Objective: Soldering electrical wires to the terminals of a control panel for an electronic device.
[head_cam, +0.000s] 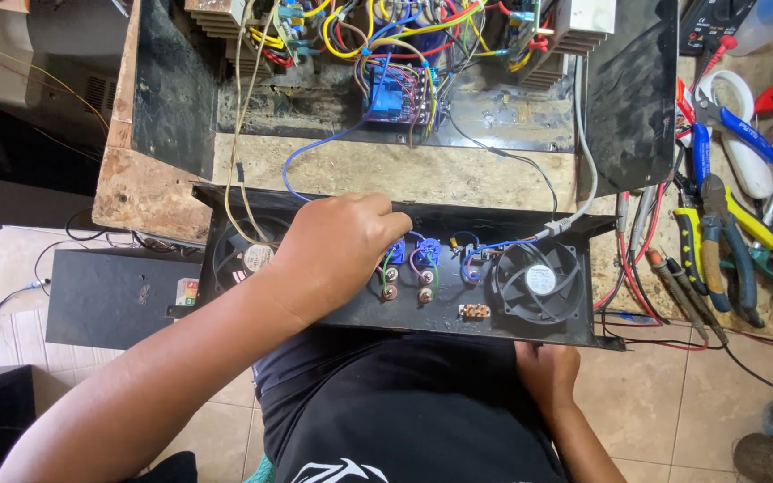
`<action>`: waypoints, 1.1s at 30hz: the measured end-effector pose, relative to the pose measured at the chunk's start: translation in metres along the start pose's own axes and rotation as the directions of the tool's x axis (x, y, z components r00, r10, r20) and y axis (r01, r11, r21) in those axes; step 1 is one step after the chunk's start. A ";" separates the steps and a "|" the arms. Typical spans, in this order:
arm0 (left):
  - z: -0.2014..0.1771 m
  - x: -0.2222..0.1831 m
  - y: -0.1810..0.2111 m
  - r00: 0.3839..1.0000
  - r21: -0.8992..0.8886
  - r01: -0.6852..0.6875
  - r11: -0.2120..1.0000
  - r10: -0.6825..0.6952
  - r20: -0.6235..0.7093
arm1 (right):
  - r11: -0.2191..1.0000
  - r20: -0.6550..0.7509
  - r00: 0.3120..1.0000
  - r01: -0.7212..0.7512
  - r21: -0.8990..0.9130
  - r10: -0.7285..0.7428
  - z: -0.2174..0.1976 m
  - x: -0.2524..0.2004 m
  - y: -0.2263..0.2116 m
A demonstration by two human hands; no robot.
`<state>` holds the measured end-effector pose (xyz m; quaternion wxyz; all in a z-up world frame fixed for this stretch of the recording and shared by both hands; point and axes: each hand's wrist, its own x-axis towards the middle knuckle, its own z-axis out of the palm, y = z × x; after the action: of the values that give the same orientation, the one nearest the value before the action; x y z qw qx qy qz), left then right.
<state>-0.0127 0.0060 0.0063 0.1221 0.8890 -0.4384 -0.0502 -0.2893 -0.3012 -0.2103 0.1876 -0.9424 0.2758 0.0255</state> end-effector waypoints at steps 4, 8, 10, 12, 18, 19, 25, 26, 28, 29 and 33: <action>-0.001 0.001 0.001 0.993 0.052 -0.095 0.994 0.098 -0.059 | 0.995 -0.094 0.991 0.093 -0.046 -0.097 0.007 0.003 0.003; -0.003 0.004 0.004 0.982 0.121 -0.168 0.978 0.176 -0.067 | 0.989 -0.141 0.980 0.145 0.035 -0.139 -0.016 0.006 -0.027; -0.010 0.003 0.008 0.983 0.154 -0.148 0.977 0.163 -0.090 | 0.990 -0.134 0.982 0.138 0.042 -0.131 -0.018 0.006 -0.026; -0.013 0.003 0.011 0.982 0.187 -0.125 0.974 0.148 -0.116 | 0.990 -0.128 0.984 0.134 0.049 -0.127 -0.020 0.007 -0.025; -0.010 0.008 0.012 0.951 0.315 -0.216 0.924 0.273 -0.148 | 0.990 -0.100 0.990 0.109 0.088 -0.100 -0.020 0.011 -0.023; -0.008 0.008 0.012 0.942 0.309 -0.241 0.920 0.298 -0.153 | 0.990 -0.094 0.991 0.105 0.097 -0.095 -0.020 0.012 -0.022; 0.004 0.011 0.009 0.922 0.309 -0.263 0.914 0.333 -0.199 | 0.988 -0.061 0.996 0.080 0.132 -0.072 -0.019 0.012 -0.019; 0.003 0.011 0.009 0.915 0.302 -0.266 0.916 0.338 -0.220 | 0.988 -0.054 0.996 0.074 0.139 -0.067 -0.019 0.012 -0.019; -0.007 0.013 0.011 0.927 0.283 -0.262 0.923 0.322 -0.191 | 0.987 -0.047 0.997 0.066 0.147 -0.060 -0.022 0.011 -0.019; -0.012 0.014 0.012 0.937 0.265 -0.258 0.929 0.307 -0.164 | 0.986 -0.041 0.998 0.060 0.153 -0.054 -0.023 0.011 -0.019; -0.022 0.014 0.010 0.944 0.271 -0.260 0.927 0.303 -0.130 | 0.937 0.114 0.987 0.068 0.342 -0.113 -0.070 0.014 -0.045</action>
<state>-0.0082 -0.0073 0.0300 0.0517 0.8259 -0.5526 0.0995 -0.2574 -0.2995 -0.1323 0.3650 -0.9043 0.2192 0.0315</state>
